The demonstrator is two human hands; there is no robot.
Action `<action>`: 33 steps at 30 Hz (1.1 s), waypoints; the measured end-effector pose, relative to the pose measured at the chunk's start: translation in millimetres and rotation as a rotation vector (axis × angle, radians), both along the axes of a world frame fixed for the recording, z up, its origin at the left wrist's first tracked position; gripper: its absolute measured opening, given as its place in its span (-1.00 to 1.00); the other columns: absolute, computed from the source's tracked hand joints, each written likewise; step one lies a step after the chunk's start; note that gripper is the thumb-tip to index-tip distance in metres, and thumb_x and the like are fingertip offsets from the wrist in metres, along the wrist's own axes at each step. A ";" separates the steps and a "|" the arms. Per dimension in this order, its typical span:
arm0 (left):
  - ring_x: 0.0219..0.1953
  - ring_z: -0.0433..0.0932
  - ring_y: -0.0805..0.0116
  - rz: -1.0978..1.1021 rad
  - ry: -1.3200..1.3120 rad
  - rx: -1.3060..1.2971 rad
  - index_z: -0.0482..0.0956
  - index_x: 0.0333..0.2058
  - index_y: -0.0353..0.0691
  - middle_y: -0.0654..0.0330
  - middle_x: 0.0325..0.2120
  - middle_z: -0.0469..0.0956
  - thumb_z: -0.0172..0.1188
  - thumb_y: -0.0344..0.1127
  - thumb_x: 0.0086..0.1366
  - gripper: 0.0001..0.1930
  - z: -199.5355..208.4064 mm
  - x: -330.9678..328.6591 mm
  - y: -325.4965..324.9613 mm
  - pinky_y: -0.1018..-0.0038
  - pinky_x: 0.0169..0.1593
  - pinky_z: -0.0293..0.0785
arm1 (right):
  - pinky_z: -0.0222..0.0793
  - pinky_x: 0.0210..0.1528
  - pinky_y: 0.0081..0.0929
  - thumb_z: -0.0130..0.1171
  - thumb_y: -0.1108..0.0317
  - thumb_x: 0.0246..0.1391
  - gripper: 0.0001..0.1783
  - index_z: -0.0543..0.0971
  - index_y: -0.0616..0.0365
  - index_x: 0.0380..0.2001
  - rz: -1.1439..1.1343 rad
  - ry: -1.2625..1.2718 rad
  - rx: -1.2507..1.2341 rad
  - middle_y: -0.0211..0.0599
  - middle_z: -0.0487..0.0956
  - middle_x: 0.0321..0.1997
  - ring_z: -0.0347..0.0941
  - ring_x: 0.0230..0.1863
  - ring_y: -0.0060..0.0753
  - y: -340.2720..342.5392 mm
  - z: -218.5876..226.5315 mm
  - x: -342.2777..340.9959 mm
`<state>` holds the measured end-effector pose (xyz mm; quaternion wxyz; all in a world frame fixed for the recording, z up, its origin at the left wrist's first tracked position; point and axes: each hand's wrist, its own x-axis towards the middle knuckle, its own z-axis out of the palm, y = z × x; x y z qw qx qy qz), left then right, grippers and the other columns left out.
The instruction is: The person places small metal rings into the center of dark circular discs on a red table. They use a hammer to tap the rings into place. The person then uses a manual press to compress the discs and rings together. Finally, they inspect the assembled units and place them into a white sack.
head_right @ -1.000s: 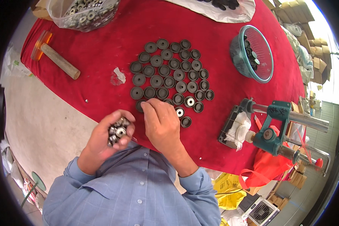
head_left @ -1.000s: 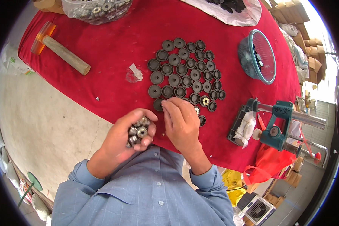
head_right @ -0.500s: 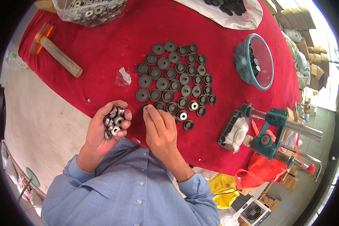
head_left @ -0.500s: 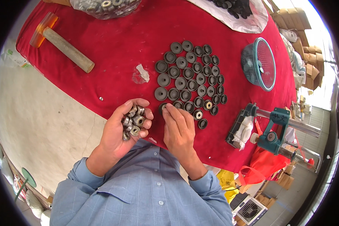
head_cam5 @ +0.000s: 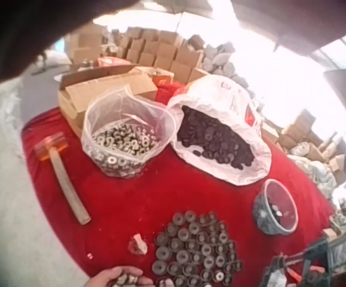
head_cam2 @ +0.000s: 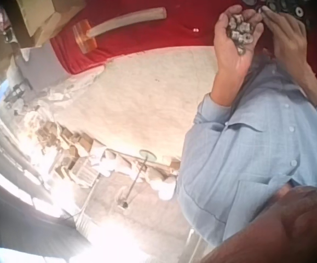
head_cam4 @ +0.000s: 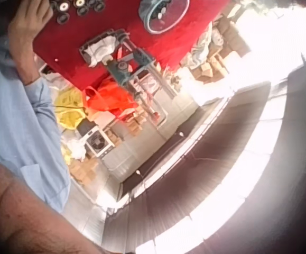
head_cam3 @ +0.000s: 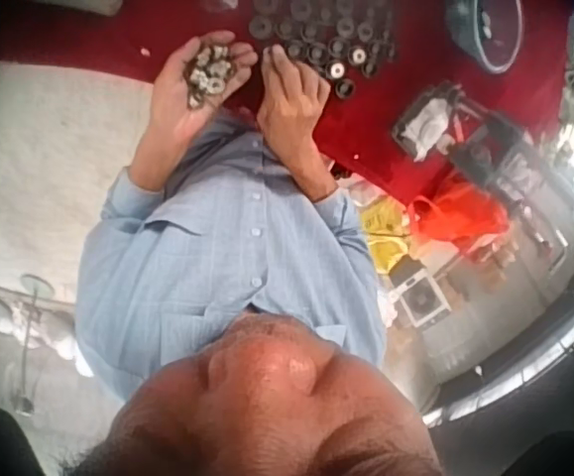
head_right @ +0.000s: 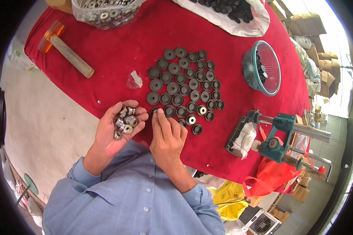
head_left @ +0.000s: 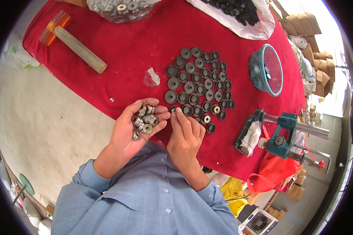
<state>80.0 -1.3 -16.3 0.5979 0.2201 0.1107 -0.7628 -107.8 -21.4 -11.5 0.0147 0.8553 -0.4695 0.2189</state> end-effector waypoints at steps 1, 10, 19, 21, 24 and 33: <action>0.14 0.68 -0.04 0.013 0.014 -0.001 0.54 0.14 -0.36 -0.15 0.02 0.66 -0.11 -0.11 0.68 -0.58 1.4 0.0 -0.9 0.05 0.23 0.69 | 0.40 0.05 -0.29 0.30 0.50 0.08 -0.59 0.72 0.18 0.04 0.014 -0.039 0.034 -0.29 0.69 0.16 0.60 -0.01 -0.24 -6.7 7.2 -1.0; 0.26 0.58 -0.12 0.076 0.050 -0.023 0.54 0.12 -0.36 -0.20 0.10 0.63 -0.16 -0.13 0.66 -0.57 3.2 -4.0 -0.5 -0.04 0.31 0.57 | 0.42 -0.07 -0.25 0.40 0.52 -0.06 -0.48 0.66 0.19 0.06 0.324 -0.320 0.180 -0.26 0.64 0.07 0.57 -0.13 -0.22 -14.0 32.0 25.2; 0.26 0.58 -0.10 0.095 0.095 0.021 0.54 0.11 -0.39 -0.20 0.14 0.61 -0.14 -0.14 0.66 -0.57 7.3 2.4 5.7 0.02 0.37 0.53 | 0.48 -0.08 -0.23 0.43 0.52 0.05 -0.64 0.65 0.16 -0.05 0.149 -0.503 0.160 -0.24 0.71 -0.03 0.64 -0.12 -0.18 -40.8 22.0 21.8; 0.25 0.59 -0.10 0.095 0.090 0.016 0.55 0.10 -0.39 -0.20 0.13 0.62 -0.13 -0.13 0.66 -0.57 3.9 2.4 8.8 0.02 0.36 0.55 | 0.44 -0.07 -0.24 0.45 0.50 0.09 -0.69 0.64 0.14 -0.08 0.126 -0.385 0.147 -0.29 0.69 -0.03 0.61 -0.13 -0.19 -53.7 20.2 18.6; 0.24 0.61 -0.10 0.095 0.106 0.000 0.55 0.09 -0.39 -0.20 0.12 0.62 -0.13 -0.13 0.67 -0.57 0.5 1.7 9.9 0.03 0.35 0.56 | 0.37 -0.05 -0.23 0.45 0.49 0.07 -0.71 0.67 0.15 -0.11 0.146 -0.236 0.097 -0.34 0.67 -0.07 0.56 -0.14 -0.22 -65.7 8.1 18.4; 0.22 0.62 -0.10 0.106 0.131 -0.008 0.56 0.09 -0.40 -0.19 0.09 0.64 -0.12 -0.13 0.67 -0.57 1.8 1.8 7.8 0.06 0.34 0.59 | 0.38 0.02 -0.22 0.38 0.52 0.07 -0.67 0.72 0.27 -0.05 0.141 -0.144 0.034 -0.24 0.60 0.01 0.55 -0.10 -0.19 -50.6 -2.6 19.3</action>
